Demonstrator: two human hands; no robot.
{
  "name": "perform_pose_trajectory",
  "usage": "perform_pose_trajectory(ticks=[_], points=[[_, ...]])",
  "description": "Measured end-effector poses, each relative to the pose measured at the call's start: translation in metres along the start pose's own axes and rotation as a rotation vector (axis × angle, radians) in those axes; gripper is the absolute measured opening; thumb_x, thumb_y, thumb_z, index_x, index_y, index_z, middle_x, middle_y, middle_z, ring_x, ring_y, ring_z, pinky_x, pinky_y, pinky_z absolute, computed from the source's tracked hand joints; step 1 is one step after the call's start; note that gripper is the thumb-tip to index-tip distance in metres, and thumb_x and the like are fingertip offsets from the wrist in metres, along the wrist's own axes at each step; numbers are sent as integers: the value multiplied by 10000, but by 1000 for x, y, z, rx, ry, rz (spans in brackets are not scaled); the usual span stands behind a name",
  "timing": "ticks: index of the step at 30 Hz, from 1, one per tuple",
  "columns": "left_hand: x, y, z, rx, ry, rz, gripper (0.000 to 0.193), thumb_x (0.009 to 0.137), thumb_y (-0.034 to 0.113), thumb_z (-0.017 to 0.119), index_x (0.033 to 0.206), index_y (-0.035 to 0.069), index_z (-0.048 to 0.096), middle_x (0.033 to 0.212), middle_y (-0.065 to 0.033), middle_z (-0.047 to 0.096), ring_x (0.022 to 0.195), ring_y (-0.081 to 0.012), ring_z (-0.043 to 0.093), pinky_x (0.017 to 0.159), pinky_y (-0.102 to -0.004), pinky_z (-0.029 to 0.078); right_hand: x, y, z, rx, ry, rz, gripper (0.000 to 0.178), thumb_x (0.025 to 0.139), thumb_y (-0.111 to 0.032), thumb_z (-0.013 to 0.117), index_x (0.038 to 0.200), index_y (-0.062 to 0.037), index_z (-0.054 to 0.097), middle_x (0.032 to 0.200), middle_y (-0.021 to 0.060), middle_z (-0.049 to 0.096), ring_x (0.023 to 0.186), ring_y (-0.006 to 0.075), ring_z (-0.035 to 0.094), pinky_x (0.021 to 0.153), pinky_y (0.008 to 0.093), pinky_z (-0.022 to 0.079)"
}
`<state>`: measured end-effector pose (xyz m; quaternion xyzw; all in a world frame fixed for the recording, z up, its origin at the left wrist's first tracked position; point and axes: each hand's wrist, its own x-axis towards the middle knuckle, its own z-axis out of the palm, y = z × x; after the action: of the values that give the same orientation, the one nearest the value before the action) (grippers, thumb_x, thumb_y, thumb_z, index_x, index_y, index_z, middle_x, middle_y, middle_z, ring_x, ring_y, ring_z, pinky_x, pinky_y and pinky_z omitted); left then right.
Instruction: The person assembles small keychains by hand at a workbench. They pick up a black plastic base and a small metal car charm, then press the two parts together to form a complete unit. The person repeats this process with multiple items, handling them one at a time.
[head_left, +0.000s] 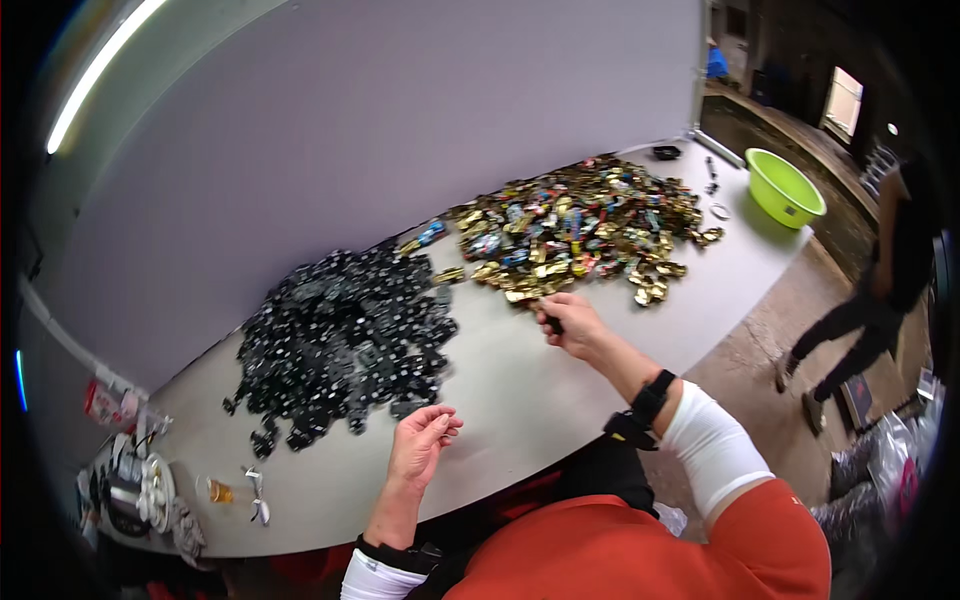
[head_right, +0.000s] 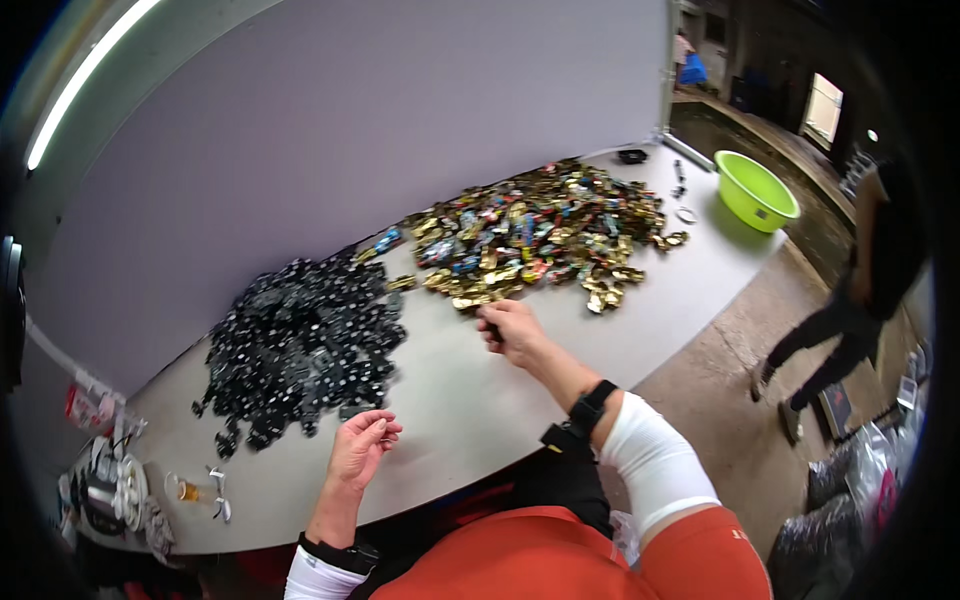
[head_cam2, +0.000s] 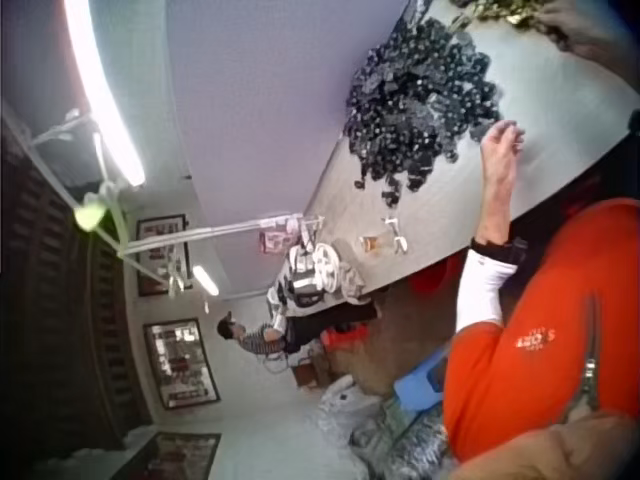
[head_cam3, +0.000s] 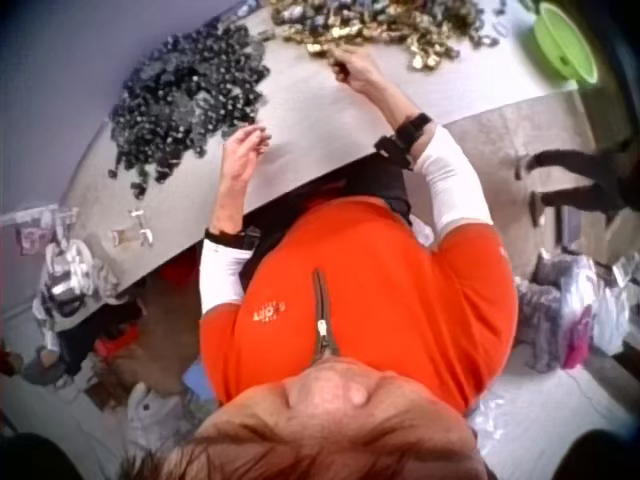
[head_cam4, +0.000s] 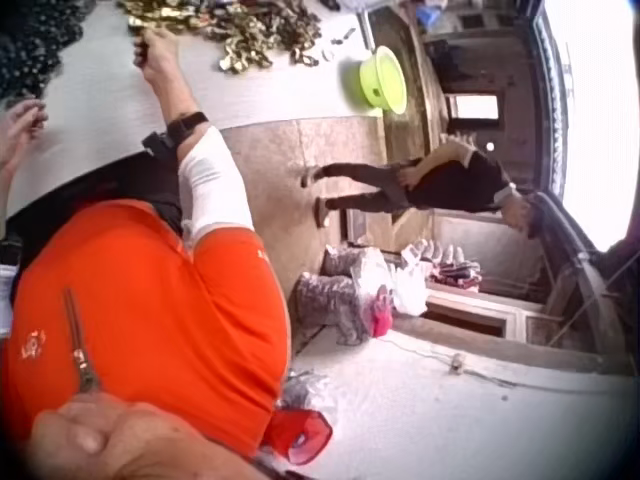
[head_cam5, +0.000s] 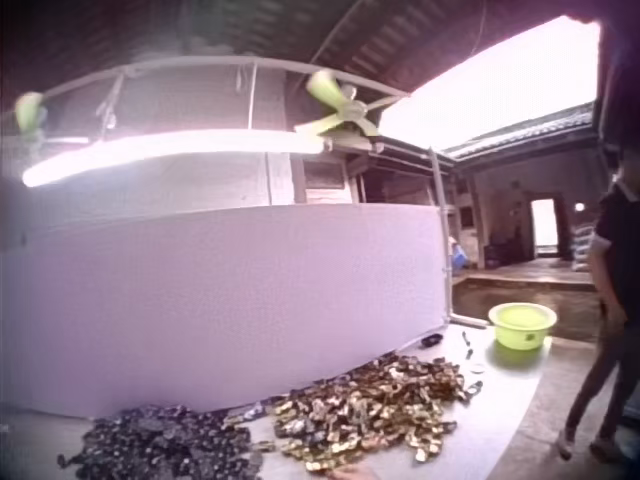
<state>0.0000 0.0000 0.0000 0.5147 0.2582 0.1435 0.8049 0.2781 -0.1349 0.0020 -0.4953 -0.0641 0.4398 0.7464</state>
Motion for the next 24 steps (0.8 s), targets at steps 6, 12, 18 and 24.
perform_pose_trajectory(ticks=[6, 12, 18, 24], points=[[17, -3, -61, 596, 343, 200, 130, 774, 52, 650, 892, 7, 619, 762, -60, 622, 671, -158, 572, 599, -278, 447, 7, 25, -12, -221, 65, 118, 77, 890, -136, 524, 836, -80, 516, 674, 29, 554, 503, 90, 484, 405, 221, 394], [36, 28, -13, 1548, 397, 846, 166, 670, 6, 643, 828, 49, 619, 790, -87, 514, 792, -270, 502, 669, -368, 445, 6, 31, -2, -407, 20, 76, 70, 880, -127, 524, 849, -66, 518, 672, 31, 573, 486, 83, 489, 391, 214, 391], [34, 38, -42, 1449, 404, 452, 256, 668, 40, 678, 913, 41, 605, 868, -112, 524, 874, -283, 524, 750, -374, 456, -5, 36, 7, -672, -12, -16, 96, 845, -123, 555, 858, -30, 533, 661, 39, 580, 490, 92, 512, 399, 250, 413], [30, 11, -44, 1501, 313, 646, 310, 622, 5, 701, 914, -21, 598, 865, -133, 521, 837, -303, 529, 726, -371, 451, 4, 54, 53, -1010, -219, -108, 161, 788, -130, 601, 867, 7, 576, 703, 103, 612, 560, 157, 584, 474, 305, 467]])
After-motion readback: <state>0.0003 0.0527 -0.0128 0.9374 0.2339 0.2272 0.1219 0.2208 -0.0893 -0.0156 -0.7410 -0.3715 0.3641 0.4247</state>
